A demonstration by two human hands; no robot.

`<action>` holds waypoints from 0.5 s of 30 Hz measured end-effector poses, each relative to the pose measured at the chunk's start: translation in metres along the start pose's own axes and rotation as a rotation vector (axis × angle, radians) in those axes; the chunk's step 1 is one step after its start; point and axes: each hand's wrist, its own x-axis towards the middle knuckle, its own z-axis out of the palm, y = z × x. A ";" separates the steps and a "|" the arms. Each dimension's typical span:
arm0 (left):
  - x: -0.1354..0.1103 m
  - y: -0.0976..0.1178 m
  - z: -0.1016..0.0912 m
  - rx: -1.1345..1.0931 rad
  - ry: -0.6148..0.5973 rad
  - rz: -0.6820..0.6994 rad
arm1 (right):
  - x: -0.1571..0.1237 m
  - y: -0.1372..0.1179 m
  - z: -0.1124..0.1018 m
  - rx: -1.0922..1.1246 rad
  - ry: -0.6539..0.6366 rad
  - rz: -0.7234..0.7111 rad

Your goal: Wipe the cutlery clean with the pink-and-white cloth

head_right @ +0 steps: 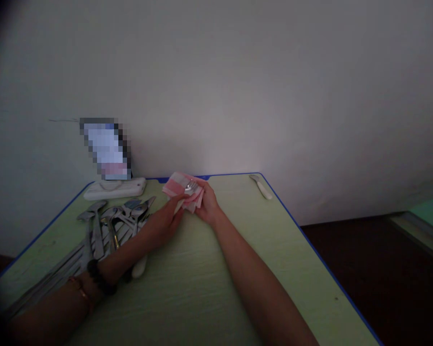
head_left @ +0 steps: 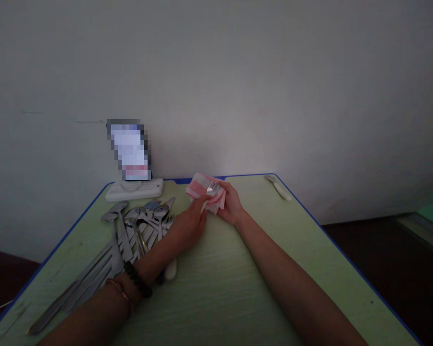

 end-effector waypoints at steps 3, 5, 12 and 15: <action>0.001 -0.001 0.001 -0.027 0.045 0.002 | -0.001 0.001 -0.001 0.008 0.005 -0.006; 0.001 -0.002 0.002 -0.043 0.063 0.004 | -0.001 0.001 -0.001 0.002 0.002 -0.009; -0.001 0.003 -0.003 -0.034 -0.025 -0.029 | 0.000 0.002 -0.001 -0.030 0.011 -0.001; -0.001 0.005 -0.004 -0.010 -0.057 -0.038 | 0.001 0.002 -0.003 -0.025 0.030 0.010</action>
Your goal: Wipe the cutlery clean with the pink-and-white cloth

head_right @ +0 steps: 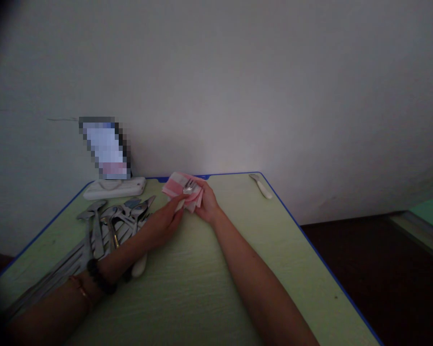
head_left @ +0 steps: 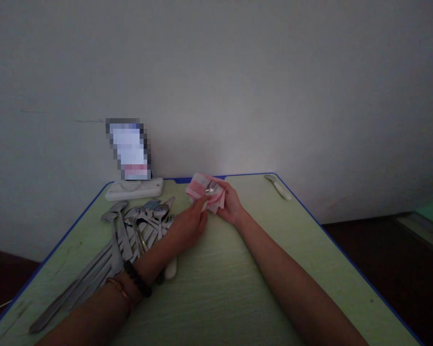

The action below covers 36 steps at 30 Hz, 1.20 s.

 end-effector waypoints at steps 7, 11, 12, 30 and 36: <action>0.001 0.000 0.001 0.010 0.037 0.017 | 0.002 0.001 -0.002 0.018 -0.019 0.023; 0.001 0.001 -0.001 0.018 0.027 0.017 | 0.001 0.001 -0.001 0.033 -0.009 0.016; 0.001 0.001 -0.001 0.021 0.024 0.013 | 0.001 0.001 -0.001 0.034 -0.014 0.020; 0.000 0.005 -0.004 0.168 -0.064 -0.054 | 0.000 0.002 -0.001 -0.010 0.006 0.036; 0.000 0.005 -0.004 0.181 -0.075 -0.064 | 0.004 0.007 -0.011 0.005 0.090 0.049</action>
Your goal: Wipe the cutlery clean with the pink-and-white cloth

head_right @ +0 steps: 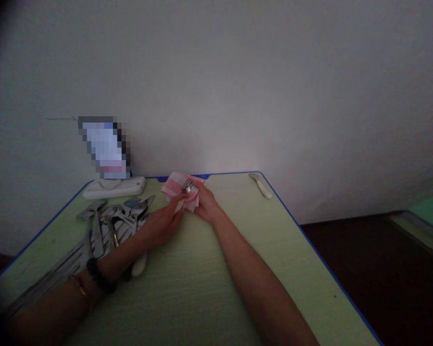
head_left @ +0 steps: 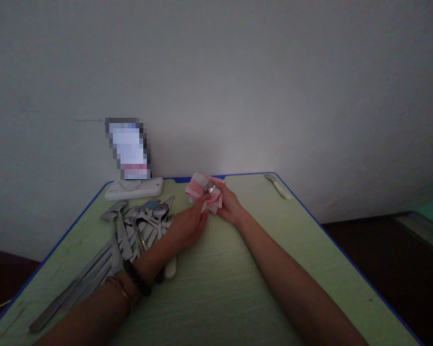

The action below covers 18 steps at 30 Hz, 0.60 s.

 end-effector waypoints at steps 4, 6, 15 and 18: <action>0.000 0.000 0.001 0.025 -0.003 -0.001 | 0.002 0.001 -0.001 -0.018 0.030 0.001; 0.000 0.000 0.001 0.026 0.001 0.013 | 0.002 0.001 -0.002 -0.016 0.024 -0.006; 0.000 0.001 0.000 0.030 -0.003 0.015 | -0.001 0.002 0.001 -0.041 -0.003 -0.008; 0.000 0.000 0.000 0.032 -0.007 0.027 | -0.001 0.002 0.003 -0.046 -0.023 -0.018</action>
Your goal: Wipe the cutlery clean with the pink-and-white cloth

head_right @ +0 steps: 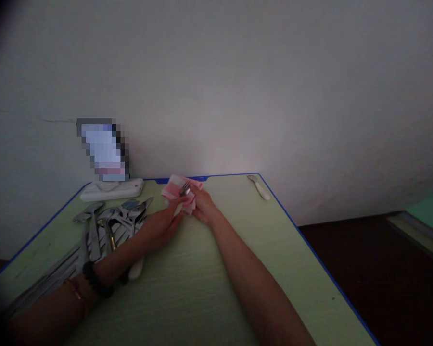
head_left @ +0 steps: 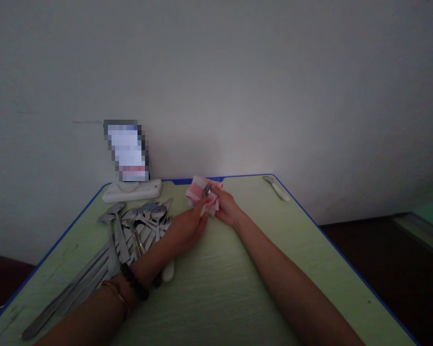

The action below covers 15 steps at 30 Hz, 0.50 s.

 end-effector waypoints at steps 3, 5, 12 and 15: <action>0.000 0.000 0.000 0.004 -0.002 0.014 | 0.000 0.000 0.001 -0.018 0.002 -0.024; -0.001 0.000 0.001 0.017 -0.007 0.026 | -0.001 0.000 0.002 -0.028 0.008 -0.033; 0.000 -0.002 0.005 0.057 -0.017 0.047 | -0.001 0.000 0.002 0.012 0.054 -0.076; 0.000 -0.002 0.005 0.076 -0.014 0.071 | 0.002 -0.001 0.001 0.062 0.111 -0.112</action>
